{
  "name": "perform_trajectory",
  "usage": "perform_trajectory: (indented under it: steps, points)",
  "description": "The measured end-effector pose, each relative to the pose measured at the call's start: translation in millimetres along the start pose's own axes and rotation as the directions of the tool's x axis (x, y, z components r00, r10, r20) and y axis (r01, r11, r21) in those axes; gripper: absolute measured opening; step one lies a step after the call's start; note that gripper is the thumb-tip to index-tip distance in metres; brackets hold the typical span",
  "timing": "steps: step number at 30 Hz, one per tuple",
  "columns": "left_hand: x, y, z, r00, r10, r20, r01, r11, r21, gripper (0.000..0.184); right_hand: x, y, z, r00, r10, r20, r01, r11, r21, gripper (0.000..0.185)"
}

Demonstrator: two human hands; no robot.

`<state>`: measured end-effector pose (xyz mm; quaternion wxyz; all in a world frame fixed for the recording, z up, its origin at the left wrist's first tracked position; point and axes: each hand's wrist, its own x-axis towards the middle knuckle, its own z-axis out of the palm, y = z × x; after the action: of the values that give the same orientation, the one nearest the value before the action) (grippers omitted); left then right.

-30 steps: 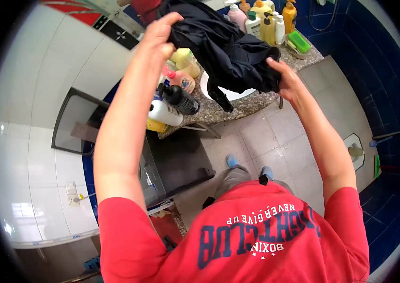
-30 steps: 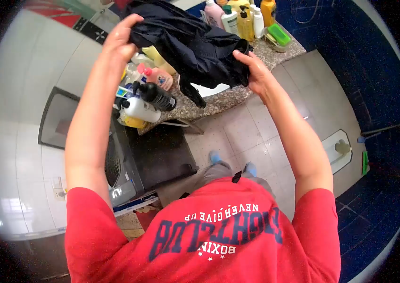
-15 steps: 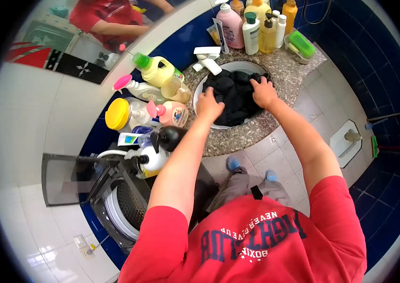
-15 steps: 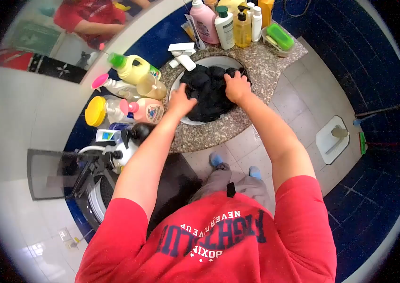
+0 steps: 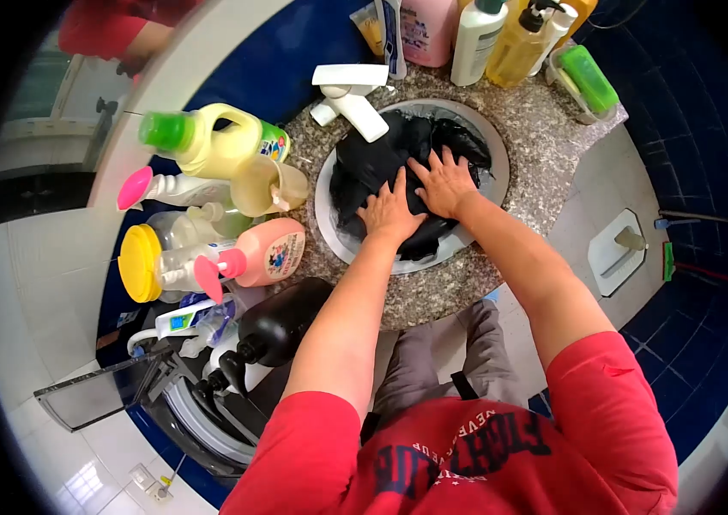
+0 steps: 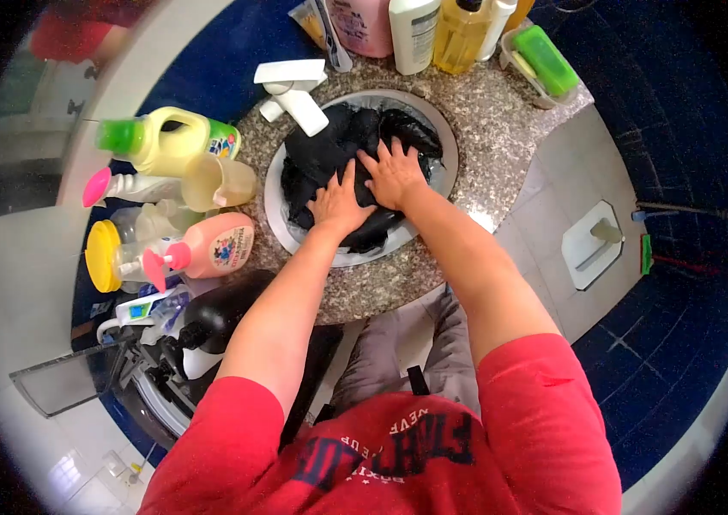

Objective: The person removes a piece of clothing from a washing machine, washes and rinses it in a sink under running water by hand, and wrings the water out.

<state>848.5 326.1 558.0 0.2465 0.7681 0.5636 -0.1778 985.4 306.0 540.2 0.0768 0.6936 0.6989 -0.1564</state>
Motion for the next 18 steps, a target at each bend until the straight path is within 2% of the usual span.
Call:
perform_trajectory:
  steps: [2,3,4,6,7,8,9,10,11,12,13,15,16,18]
  points:
    - [8.8,-0.5,-2.5,0.998,-0.006,0.063,0.009,0.998,-0.056,0.095,11.0,4.3,4.2,0.997,-0.031,0.069,0.021,0.989,0.144,0.054]
    - [16.9,-2.9,1.6,0.995,-0.010,0.099,0.013,1.000,-0.025,0.085,16.2,6.3,10.0,0.997,-0.045,0.065,0.033,0.985,0.169,0.048]
    - [26.1,-4.2,3.0,0.995,-0.015,0.102,0.019,0.999,-0.030,0.085,26.1,8.8,21.6,0.996,-0.051,0.070,0.038,0.985,0.168,0.048]
    - [40.0,-6.1,6.4,0.958,-0.067,0.280,0.058,0.997,0.042,0.080,46.7,12.5,43.0,0.971,-0.162,0.176,0.167,0.986,-0.016,0.045]
    - [42.4,-6.9,9.7,0.955,-0.070,0.287,0.063,0.997,0.034,0.080,53.1,17.3,50.3,0.928,-0.266,0.261,0.320,0.928,-0.191,0.047]
    - [43.3,-7.5,13.8,0.980,-0.091,0.178,0.099,0.994,-0.037,0.079,58.4,23.0,57.9,0.924,-0.271,0.270,0.328,0.925,-0.192,0.047]
    - [45.9,-8.2,16.5,0.991,-0.121,0.065,0.127,0.986,-0.112,0.078,62.5,27.0,53.0,0.916,-0.323,0.237,0.336,0.942,-0.018,0.050]
    - [51.9,-11.8,24.7,0.990,-0.127,0.067,0.134,0.984,-0.120,0.078,67.0,31.4,51.9,0.909,-0.366,0.197,0.340,0.927,0.156,0.053]
    - [58.6,-17.9,37.7,0.993,-0.081,-0.081,0.071,0.990,-0.119,0.077,91.7,45.4,119.6,0.940,-0.323,0.110,0.266,0.896,0.355,0.056]
    - [62.8,-22.3,45.5,0.973,-0.033,-0.227,0.009,0.994,-0.107,0.076,96.8,45.4,128.4,0.953,-0.261,0.152,0.193,0.914,0.357,0.055]
    - [69.3,-26.6,52.0,0.974,-0.041,-0.224,0.016,0.994,-0.112,0.076,103.9,47.5,135.7,0.956,-0.204,0.212,0.134,0.943,0.306,0.054]
    - [82.7,-35.5,62.1,0.936,0.056,-0.348,-0.055,0.998,0.014,0.072,113.0,52.6,142.5,0.950,-0.142,0.278,0.073,0.967,0.246,0.053]
    - [87.7,-39.6,66.0,0.938,0.053,-0.344,-0.051,0.999,0.014,0.072,116.3,55.8,140.7,0.947,-0.125,0.297,0.055,0.971,0.233,0.052]
    - [94.3,-44.2,67.7,0.980,0.046,-0.194,-0.006,0.980,0.197,0.063,119.1,58.7,134.2,0.945,-0.100,0.311,0.032,0.976,0.216,0.051]
